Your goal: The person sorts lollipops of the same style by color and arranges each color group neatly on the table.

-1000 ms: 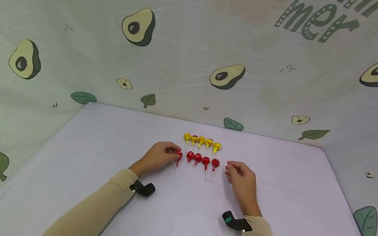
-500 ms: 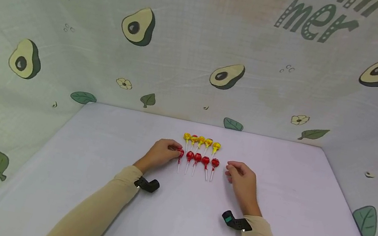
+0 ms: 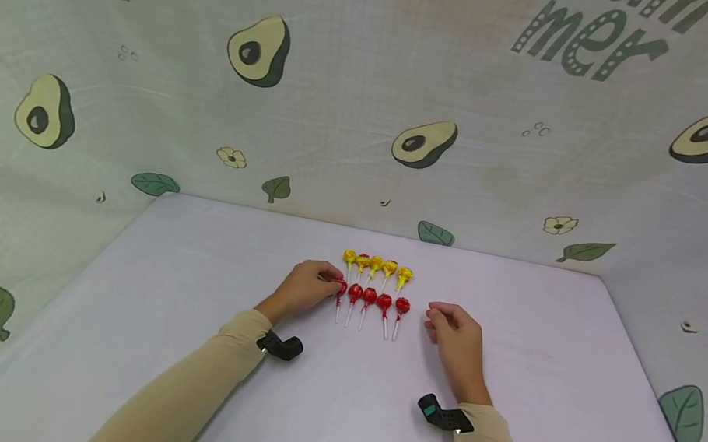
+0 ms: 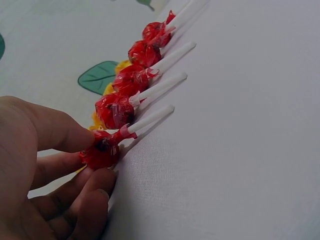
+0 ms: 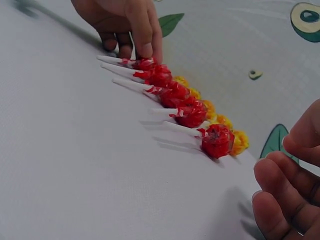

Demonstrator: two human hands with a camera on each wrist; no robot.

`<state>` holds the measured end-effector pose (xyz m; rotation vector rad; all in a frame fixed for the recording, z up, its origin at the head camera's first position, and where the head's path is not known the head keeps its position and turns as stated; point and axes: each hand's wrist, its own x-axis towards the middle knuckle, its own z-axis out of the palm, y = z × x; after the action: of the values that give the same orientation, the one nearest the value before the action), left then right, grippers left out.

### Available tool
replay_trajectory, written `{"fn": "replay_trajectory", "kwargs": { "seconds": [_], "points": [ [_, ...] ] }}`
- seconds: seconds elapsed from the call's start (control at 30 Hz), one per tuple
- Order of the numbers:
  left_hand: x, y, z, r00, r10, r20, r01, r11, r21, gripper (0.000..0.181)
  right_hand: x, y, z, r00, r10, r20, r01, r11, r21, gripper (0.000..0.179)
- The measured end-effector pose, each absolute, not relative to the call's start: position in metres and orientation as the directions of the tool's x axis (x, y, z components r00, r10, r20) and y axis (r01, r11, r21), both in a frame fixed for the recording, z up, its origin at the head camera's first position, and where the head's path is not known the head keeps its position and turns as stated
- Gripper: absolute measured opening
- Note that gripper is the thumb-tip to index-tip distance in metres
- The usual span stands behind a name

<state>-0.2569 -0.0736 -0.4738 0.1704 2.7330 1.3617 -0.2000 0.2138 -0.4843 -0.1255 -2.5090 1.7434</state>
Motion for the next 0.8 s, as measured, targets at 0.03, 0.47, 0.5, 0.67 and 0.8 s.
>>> {"fn": "replay_trajectory", "kwargs": {
  "seconds": [0.03,0.47,0.5,0.67,0.8],
  "points": [
    [-0.2569,-0.0734,-0.4741,-0.990,0.137,-0.025,0.063,0.603,0.795,0.016,-0.2001,0.2140,-0.4844,-0.993,0.115,0.022,0.019,0.348,-0.937,0.037],
    [-0.2563,-0.0759,-0.4798,-0.986,0.168,0.023,0.121,0.603,0.789,0.020,-0.2018,0.2168,-0.4861,-0.992,0.118,0.035,0.009,0.350,-0.937,0.036],
    [-0.2563,-0.0770,-0.4791,-0.985,0.174,0.016,0.117,0.594,0.796,0.021,-0.2018,0.2167,-0.4861,-0.992,0.118,0.035,0.008,0.350,-0.937,0.036],
    [-0.2570,-0.0810,-0.4766,-0.982,0.184,-0.031,0.083,0.580,0.810,0.023,-0.2022,0.2163,-0.4861,-0.992,0.118,0.035,0.009,0.346,-0.938,0.036],
    [-0.2570,-0.0827,-0.4775,-0.980,0.197,-0.028,0.095,0.587,0.804,0.023,-0.2019,0.2154,-0.4855,-0.993,0.118,0.029,0.013,0.345,-0.939,0.037]
  ]
}}
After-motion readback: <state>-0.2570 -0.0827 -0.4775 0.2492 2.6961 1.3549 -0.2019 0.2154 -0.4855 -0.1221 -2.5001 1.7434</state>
